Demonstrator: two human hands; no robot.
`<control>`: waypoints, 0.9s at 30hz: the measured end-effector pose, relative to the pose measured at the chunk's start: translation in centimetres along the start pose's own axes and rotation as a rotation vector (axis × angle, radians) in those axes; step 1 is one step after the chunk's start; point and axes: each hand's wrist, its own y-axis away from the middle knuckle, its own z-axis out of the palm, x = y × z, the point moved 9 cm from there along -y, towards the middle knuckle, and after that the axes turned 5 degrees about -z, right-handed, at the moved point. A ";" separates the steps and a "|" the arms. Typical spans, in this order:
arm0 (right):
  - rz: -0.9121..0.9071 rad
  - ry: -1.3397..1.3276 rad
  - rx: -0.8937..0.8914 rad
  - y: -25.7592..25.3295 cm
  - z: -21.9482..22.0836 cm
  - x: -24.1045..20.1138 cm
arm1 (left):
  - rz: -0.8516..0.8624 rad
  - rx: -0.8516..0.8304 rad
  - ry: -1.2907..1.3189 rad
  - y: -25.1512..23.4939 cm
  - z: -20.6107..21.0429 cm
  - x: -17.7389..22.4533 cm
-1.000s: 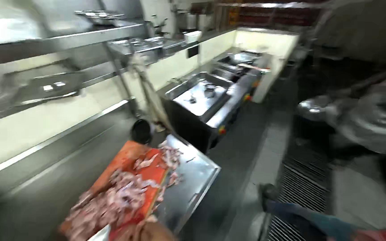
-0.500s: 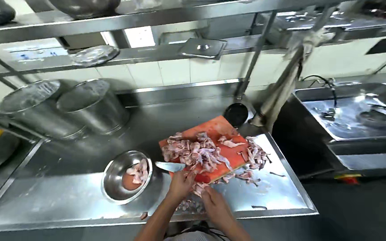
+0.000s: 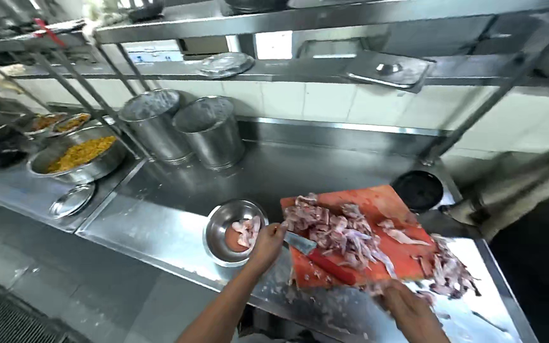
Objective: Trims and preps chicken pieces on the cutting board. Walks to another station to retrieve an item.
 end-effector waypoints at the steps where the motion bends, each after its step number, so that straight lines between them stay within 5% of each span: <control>1: -0.024 0.107 0.015 -2.2 -0.3 -0.1 | 0.010 0.011 -0.056 -0.7 -0.7 -0.5; 6: 0.094 0.411 -0.048 -9.0 -0.5 1.0 | -0.113 0.102 -0.573 -4.8 -6.6 -5.3; 13: 0.008 0.377 -0.247 -7.2 5.3 -1.7 | -0.142 -0.063 -0.841 -8.6 -6.0 -9.5; 17: -0.157 0.298 -0.368 -6.9 10.1 -5.9 | -0.082 -0.012 -0.641 -7.4 -8.1 -7.6; 21: -0.218 0.115 -0.459 -7.7 15.5 -10.7 | -0.072 0.058 -0.111 -5.4 -9.7 -6.4; 27: -0.278 -0.050 -0.306 -11.7 21.3 -14.6 | -0.069 0.048 0.302 -1.9 -9.0 -4.1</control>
